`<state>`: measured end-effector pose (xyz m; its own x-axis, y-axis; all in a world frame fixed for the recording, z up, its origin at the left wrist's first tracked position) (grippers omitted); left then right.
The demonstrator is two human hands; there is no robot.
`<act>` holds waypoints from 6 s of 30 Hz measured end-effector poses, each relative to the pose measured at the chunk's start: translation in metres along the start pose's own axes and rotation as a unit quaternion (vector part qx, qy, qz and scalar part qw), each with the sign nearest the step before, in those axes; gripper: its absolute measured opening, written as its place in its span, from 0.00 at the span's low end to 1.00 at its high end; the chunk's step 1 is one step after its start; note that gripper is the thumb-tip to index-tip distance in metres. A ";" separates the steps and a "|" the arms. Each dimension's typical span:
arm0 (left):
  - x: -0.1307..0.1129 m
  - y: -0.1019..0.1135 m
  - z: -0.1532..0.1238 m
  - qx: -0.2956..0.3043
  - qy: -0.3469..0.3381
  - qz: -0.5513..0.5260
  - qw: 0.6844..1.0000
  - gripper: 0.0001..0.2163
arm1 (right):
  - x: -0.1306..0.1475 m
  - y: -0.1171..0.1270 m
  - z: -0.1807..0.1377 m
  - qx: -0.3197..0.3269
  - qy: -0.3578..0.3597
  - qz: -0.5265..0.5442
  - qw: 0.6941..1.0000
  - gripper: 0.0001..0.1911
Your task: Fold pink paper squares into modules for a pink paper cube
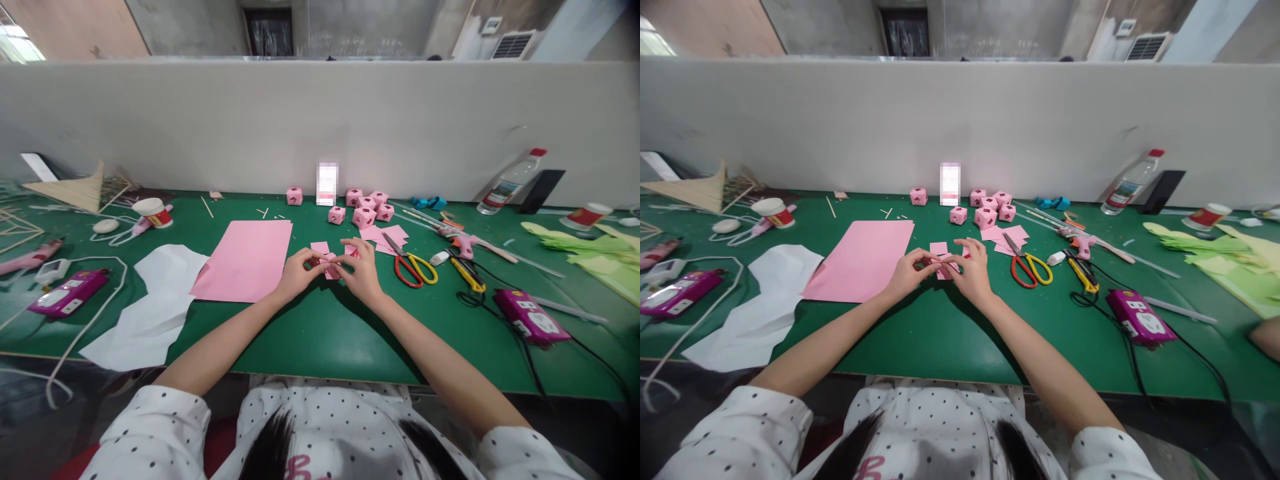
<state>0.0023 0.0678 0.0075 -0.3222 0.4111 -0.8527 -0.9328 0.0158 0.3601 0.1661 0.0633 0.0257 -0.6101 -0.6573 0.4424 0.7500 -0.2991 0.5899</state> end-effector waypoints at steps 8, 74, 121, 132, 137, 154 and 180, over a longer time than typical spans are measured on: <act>-0.003 0.003 -0.001 -0.010 -0.017 0.006 1.000 0.10 | 0.004 -0.004 -0.001 0.018 0.008 0.004 1.000 0.06; 0.000 0.009 -0.001 -0.067 -0.008 0.072 0.995 0.22 | -0.019 -0.026 -0.007 0.060 -0.173 0.197 0.963 0.07; -0.017 0.001 -0.004 -0.026 -0.069 0.059 0.996 0.17 | 0.015 -0.022 -0.007 0.143 -0.044 0.003 0.989 0.21; -0.003 -0.003 -0.002 -0.001 -0.006 -0.021 1.000 0.10 | 0.006 -0.015 -0.006 0.077 -0.082 0.051 0.992 0.10; -0.002 -0.001 -0.002 -0.011 0.006 -0.020 1.000 0.13 | 0.011 -0.012 -0.006 0.063 -0.078 0.089 0.991 0.10; -0.009 0.005 -0.004 -0.046 -0.011 -0.029 0.998 0.13 | -0.019 -0.041 -0.013 0.094 -0.332 0.487 0.802 0.19; 0.003 -0.009 -0.002 0.021 0.044 -0.148 0.988 0.17 | -0.005 -0.013 -0.004 0.060 -0.147 0.143 0.977 0.09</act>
<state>0.0095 0.0674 0.0009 -0.0510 0.3026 -0.9517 -0.9811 0.1628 0.1043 0.1602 0.0680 0.0128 -0.4404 -0.4694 0.7653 0.8760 -0.0381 0.4808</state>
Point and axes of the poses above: each hand's wrist, its own z-axis towards the middle knuckle, its own y-axis out of the back of the hand, x = y × z, the point moved 7 cm from there along z, towards the middle knuckle, and after that the axes turned 2 degrees about x, right-handed, at the moved point
